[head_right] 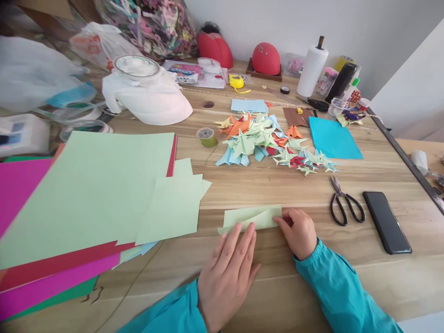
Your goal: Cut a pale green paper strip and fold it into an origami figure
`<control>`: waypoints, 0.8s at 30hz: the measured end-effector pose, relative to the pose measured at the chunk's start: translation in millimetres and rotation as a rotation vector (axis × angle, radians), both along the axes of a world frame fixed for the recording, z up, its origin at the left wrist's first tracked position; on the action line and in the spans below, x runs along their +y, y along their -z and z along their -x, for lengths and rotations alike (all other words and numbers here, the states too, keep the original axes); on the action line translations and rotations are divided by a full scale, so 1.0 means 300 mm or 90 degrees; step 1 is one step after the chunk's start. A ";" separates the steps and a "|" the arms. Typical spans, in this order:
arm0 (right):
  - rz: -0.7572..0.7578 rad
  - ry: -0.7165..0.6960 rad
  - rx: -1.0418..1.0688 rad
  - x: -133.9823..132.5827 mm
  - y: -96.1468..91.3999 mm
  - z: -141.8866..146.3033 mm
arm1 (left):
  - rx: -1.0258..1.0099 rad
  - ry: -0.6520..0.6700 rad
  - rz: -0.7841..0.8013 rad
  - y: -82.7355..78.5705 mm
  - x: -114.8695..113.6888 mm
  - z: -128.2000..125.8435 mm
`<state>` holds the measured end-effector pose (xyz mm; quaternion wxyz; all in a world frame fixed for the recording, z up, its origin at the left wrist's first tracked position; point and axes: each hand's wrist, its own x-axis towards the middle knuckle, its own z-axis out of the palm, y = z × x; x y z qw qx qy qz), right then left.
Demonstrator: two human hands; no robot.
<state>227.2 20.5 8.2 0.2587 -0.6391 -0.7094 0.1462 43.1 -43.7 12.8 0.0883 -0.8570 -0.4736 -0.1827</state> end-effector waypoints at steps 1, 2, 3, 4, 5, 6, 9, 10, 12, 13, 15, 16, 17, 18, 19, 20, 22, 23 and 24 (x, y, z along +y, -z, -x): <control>0.000 -0.001 -0.003 0.000 0.001 0.000 | 0.002 0.002 0.025 0.008 -0.001 -0.004; -0.001 -0.003 -0.007 0.000 0.003 -0.001 | 0.001 0.004 0.051 0.016 0.002 -0.005; -0.003 -0.005 -0.011 0.000 0.005 -0.002 | -0.001 -0.001 0.078 0.023 0.008 -0.004; -0.005 -0.007 -0.015 0.000 0.007 -0.003 | -0.002 -0.004 0.101 0.030 0.015 -0.001; -0.007 -0.006 -0.020 0.000 0.009 -0.004 | -0.002 -0.008 0.120 0.035 0.022 0.002; -0.009 -0.005 -0.024 -0.001 0.011 -0.005 | -0.002 -0.011 0.135 0.040 0.030 0.006; -0.013 0.002 -0.040 -0.002 0.014 -0.005 | -0.005 -0.010 0.165 0.047 0.047 0.017; -0.015 0.004 -0.047 -0.003 0.013 -0.004 | -0.006 -0.003 0.171 0.048 0.052 0.021; -0.021 0.005 -0.059 -0.004 0.010 -0.003 | -0.011 0.012 0.180 0.050 0.060 0.028; -0.024 0.005 -0.062 -0.004 0.008 -0.003 | -0.012 0.018 0.185 0.051 0.063 0.031; -0.026 0.009 -0.064 -0.004 0.004 -0.003 | -0.015 0.018 0.195 0.052 0.067 0.035; -0.023 0.012 -0.063 -0.004 0.002 -0.003 | -0.014 0.018 0.199 0.051 0.068 0.036; -0.018 0.017 -0.061 -0.004 0.002 -0.003 | -0.012 0.018 0.203 0.051 0.068 0.037; -0.012 0.021 -0.058 -0.004 0.001 -0.004 | -0.009 0.017 0.207 0.050 0.068 0.037; -0.007 0.026 -0.056 -0.004 0.001 -0.004 | -0.006 0.018 0.210 0.049 0.067 0.037; -0.002 0.032 -0.053 -0.004 0.002 -0.004 | -0.003 0.017 0.213 0.048 0.066 0.036; 0.011 0.041 -0.044 -0.004 0.003 -0.002 | 0.002 0.012 0.217 0.048 0.064 0.035; 0.018 0.046 -0.036 -0.005 0.004 -0.001 | 0.004 0.008 0.218 0.048 0.062 0.034; 0.026 0.052 -0.027 -0.005 0.004 0.000 | 0.005 0.004 0.218 0.050 0.060 0.033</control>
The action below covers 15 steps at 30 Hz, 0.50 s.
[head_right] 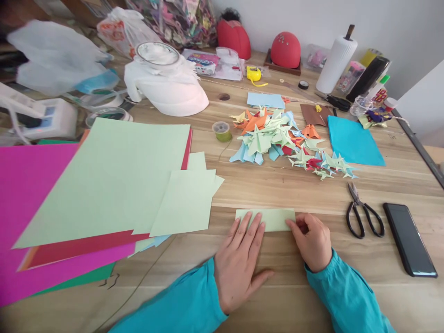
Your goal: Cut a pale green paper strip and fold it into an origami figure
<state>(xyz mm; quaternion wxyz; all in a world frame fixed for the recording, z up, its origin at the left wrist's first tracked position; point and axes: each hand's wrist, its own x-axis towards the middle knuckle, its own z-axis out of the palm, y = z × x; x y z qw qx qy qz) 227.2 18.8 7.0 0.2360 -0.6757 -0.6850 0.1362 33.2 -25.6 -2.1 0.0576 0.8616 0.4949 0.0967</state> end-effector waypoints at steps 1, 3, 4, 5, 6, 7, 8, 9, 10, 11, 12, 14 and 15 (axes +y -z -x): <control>0.007 0.010 0.009 -0.001 -0.001 0.002 | 0.000 -0.004 -0.001 0.001 -0.002 -0.001; 0.024 0.036 0.024 -0.004 -0.004 0.005 | -0.002 -0.011 -0.002 0.005 -0.005 -0.004; 0.033 0.052 0.027 -0.006 -0.007 0.006 | -0.004 -0.014 -0.003 0.006 -0.007 -0.005; 0.042 0.065 0.028 -0.008 -0.010 0.007 | -0.006 -0.016 -0.003 0.007 -0.008 -0.007; 0.051 0.075 0.027 -0.010 -0.013 0.008 | -0.006 -0.020 -0.002 0.007 -0.009 -0.008; 0.059 0.083 0.026 -0.011 -0.016 0.008 | -0.006 -0.023 -0.001 0.008 -0.009 -0.008; 0.066 0.088 0.026 -0.013 -0.019 0.008 | -0.005 -0.024 0.000 0.008 -0.010 -0.009; 0.071 0.090 0.027 -0.014 -0.022 0.008 | -0.004 -0.025 0.001 0.009 -0.010 -0.009; 0.077 0.092 0.029 -0.014 -0.024 0.008 | -0.003 -0.025 0.002 0.009 -0.010 -0.009; 0.083 0.093 0.032 -0.015 -0.026 0.007 | -0.001 -0.023 0.003 0.010 -0.010 -0.008; 0.089 0.095 0.035 -0.014 -0.027 0.007 | 0.001 -0.023 0.003 0.011 -0.010 -0.008; 0.095 0.099 0.041 -0.013 -0.027 0.007 | 0.002 -0.024 0.003 0.013 -0.011 -0.009; 0.096 0.104 0.042 -0.012 -0.026 0.007 | 0.001 -0.025 0.003 0.015 -0.011 -0.009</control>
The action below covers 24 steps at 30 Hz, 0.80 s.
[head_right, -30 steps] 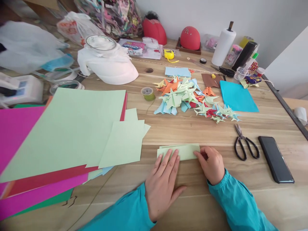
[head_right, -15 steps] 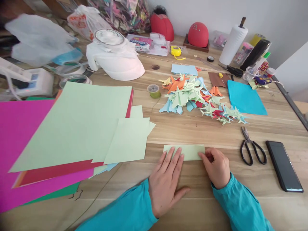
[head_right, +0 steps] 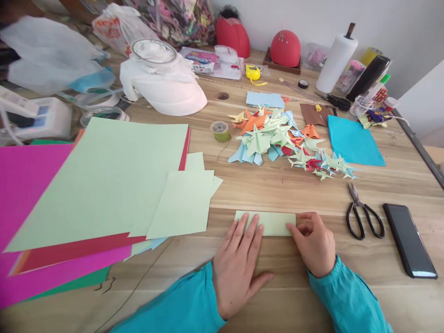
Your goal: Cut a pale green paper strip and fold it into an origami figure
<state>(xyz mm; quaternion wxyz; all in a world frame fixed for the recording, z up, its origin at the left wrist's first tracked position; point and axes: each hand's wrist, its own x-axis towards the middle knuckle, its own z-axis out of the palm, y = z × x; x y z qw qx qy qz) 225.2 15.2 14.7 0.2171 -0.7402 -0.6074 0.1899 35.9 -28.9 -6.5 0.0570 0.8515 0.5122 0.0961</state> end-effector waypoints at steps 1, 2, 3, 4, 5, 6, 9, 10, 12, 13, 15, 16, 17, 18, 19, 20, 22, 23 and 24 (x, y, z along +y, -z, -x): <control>0.002 0.005 0.001 0.001 0.001 0.000 | -0.002 -0.002 -0.002 0.001 0.000 -0.001; 0.003 0.010 0.001 0.002 0.002 0.000 | -0.005 -0.003 -0.004 0.001 0.000 -0.001; 0.004 0.015 0.003 0.003 0.004 0.001 | -0.008 -0.004 -0.005 0.001 -0.001 -0.002; 0.007 0.019 0.005 0.004 0.004 0.001 | -0.009 -0.005 -0.006 0.000 -0.001 -0.002; 0.012 0.022 0.009 0.005 0.004 0.002 | -0.010 -0.007 -0.007 -0.001 -0.001 -0.003; 0.017 0.024 0.015 0.005 0.004 0.003 | -0.010 -0.010 -0.007 -0.002 0.000 -0.003; 0.029 0.030 0.029 0.006 0.001 0.005 | -0.010 -0.009 -0.012 -0.006 0.002 -0.002; 0.031 0.033 0.032 0.007 -0.001 0.006 | -0.010 -0.008 -0.017 -0.007 0.003 -0.001; 0.035 0.036 0.034 0.007 -0.003 0.008 | -0.010 -0.009 -0.026 -0.008 0.005 -0.001; 0.037 0.036 0.034 0.008 -0.004 0.009 | -0.009 -0.010 -0.031 -0.008 0.006 -0.001; 0.040 0.036 0.034 0.010 -0.005 0.011 | -0.007 -0.010 -0.040 -0.009 0.007 -0.001; 0.040 0.035 0.033 0.011 -0.007 0.013 | -0.006 -0.010 -0.045 -0.008 0.008 -0.001; 0.041 0.035 0.031 0.012 -0.008 0.014 | -0.006 -0.008 -0.049 -0.008 0.008 -0.002; 0.043 0.034 0.027 0.013 -0.010 0.016 | -0.007 -0.007 -0.053 -0.007 0.009 -0.002; 0.046 0.035 0.024 0.015 -0.012 0.017 | -0.009 -0.007 -0.056 -0.006 0.009 -0.002; 0.048 0.035 0.020 0.015 -0.014 0.019 | -0.011 -0.007 -0.058 -0.004 0.010 -0.002; 0.049 0.037 0.016 0.017 -0.016 0.021 | -0.015 -0.004 -0.061 -0.001 0.011 -0.002; 0.049 0.038 0.016 0.017 -0.017 0.021 | -0.016 -0.003 -0.062 0.000 0.011 -0.002; 0.049 0.039 0.016 0.017 -0.016 0.022 | -0.016 -0.001 -0.062 0.001 0.012 -0.001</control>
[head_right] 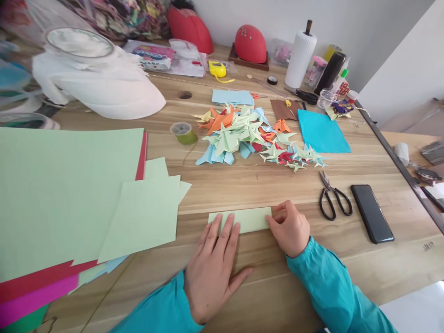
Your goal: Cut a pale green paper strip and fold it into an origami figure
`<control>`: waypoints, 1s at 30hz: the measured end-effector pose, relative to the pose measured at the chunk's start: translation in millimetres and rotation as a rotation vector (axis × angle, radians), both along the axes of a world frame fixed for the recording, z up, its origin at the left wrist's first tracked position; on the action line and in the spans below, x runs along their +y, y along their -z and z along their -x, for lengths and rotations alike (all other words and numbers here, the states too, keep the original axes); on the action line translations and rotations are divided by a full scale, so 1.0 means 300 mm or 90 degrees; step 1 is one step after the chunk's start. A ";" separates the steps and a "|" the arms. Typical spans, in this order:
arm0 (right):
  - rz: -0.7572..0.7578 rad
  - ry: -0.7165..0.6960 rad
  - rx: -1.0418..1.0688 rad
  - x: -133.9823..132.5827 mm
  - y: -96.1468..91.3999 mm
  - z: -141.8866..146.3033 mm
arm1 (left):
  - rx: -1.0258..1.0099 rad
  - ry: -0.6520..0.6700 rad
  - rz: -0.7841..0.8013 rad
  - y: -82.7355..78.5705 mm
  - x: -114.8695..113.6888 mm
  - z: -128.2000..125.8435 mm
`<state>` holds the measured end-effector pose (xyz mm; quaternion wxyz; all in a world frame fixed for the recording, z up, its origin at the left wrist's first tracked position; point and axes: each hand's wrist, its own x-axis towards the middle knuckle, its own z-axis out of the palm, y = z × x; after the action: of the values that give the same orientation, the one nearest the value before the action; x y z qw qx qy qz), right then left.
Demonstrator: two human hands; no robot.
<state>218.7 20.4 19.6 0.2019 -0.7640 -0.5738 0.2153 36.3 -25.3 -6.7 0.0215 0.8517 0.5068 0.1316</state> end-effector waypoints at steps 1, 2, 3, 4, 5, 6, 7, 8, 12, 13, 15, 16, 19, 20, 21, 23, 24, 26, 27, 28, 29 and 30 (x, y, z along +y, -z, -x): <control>0.000 0.001 0.000 0.000 0.001 0.000 | 0.001 0.001 -0.001 0.001 0.001 0.000; 0.001 0.002 -0.001 0.000 0.002 -0.001 | 0.003 0.002 -0.001 0.001 0.001 0.000; 0.002 0.002 -0.001 0.001 0.004 -0.002 | 0.006 0.004 0.000 0.001 0.002 0.000; 0.001 0.001 0.000 0.001 0.005 -0.002 | 0.008 0.005 0.000 0.000 0.002 0.000; -0.002 0.000 0.001 0.001 0.006 -0.003 | 0.010 0.008 0.002 0.000 0.003 0.000; -0.004 -0.002 0.004 0.001 0.007 -0.004 | 0.011 0.009 0.004 -0.001 0.003 0.000; -0.007 -0.002 0.005 0.002 0.007 -0.004 | 0.011 0.009 0.006 -0.002 0.003 0.000; -0.008 -0.001 0.005 0.002 0.006 -0.004 | 0.011 0.008 0.007 -0.003 0.003 0.000; 0.000 0.009 0.001 0.003 0.001 -0.002 | 0.007 0.001 0.015 -0.004 0.001 -0.001; 0.002 0.012 0.001 0.004 0.000 -0.001 | 0.006 0.001 0.017 -0.005 0.000 -0.002; 0.006 0.016 0.001 0.005 -0.002 0.000 | 0.006 -0.003 0.025 -0.005 0.000 -0.003; 0.008 0.018 0.001 0.006 -0.003 0.000 | 0.006 -0.005 0.029 -0.005 0.000 -0.003; 0.010 0.020 -0.002 0.008 -0.005 0.001 | 0.004 -0.004 0.033 -0.007 0.002 -0.003; 0.009 0.021 -0.004 0.009 -0.005 0.001 | 0.002 -0.001 0.031 -0.009 0.003 -0.002; 0.007 0.021 -0.006 0.009 -0.006 0.002 | -0.002 0.000 0.030 -0.010 0.004 -0.002; -0.001 0.018 -0.009 0.010 -0.007 0.003 | -0.010 0.001 0.028 -0.012 0.006 -0.002; -0.007 0.015 -0.011 0.011 -0.007 0.003 | -0.012 0.001 0.029 -0.013 0.006 -0.001; -0.021 0.007 -0.014 0.013 -0.002 0.000 | -0.013 -0.001 0.033 -0.015 0.007 -0.002; -0.026 0.003 -0.014 0.014 0.001 -0.003 | -0.012 0.000 0.034 -0.015 0.007 -0.002; -0.029 0.000 -0.014 0.015 0.006 -0.007 | -0.011 0.001 0.036 -0.015 0.007 -0.002; -0.033 -0.006 -0.015 0.016 0.010 -0.012 | -0.010 0.002 0.038 -0.015 0.007 -0.002; -0.039 -0.012 -0.017 0.016 0.014 -0.017 | -0.009 0.002 0.039 -0.015 0.007 -0.002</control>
<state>223.7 25.0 15.4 0.2156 -0.7547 -0.5902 0.1890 37.0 -23.2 -2.1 0.0515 0.8506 0.5089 0.1218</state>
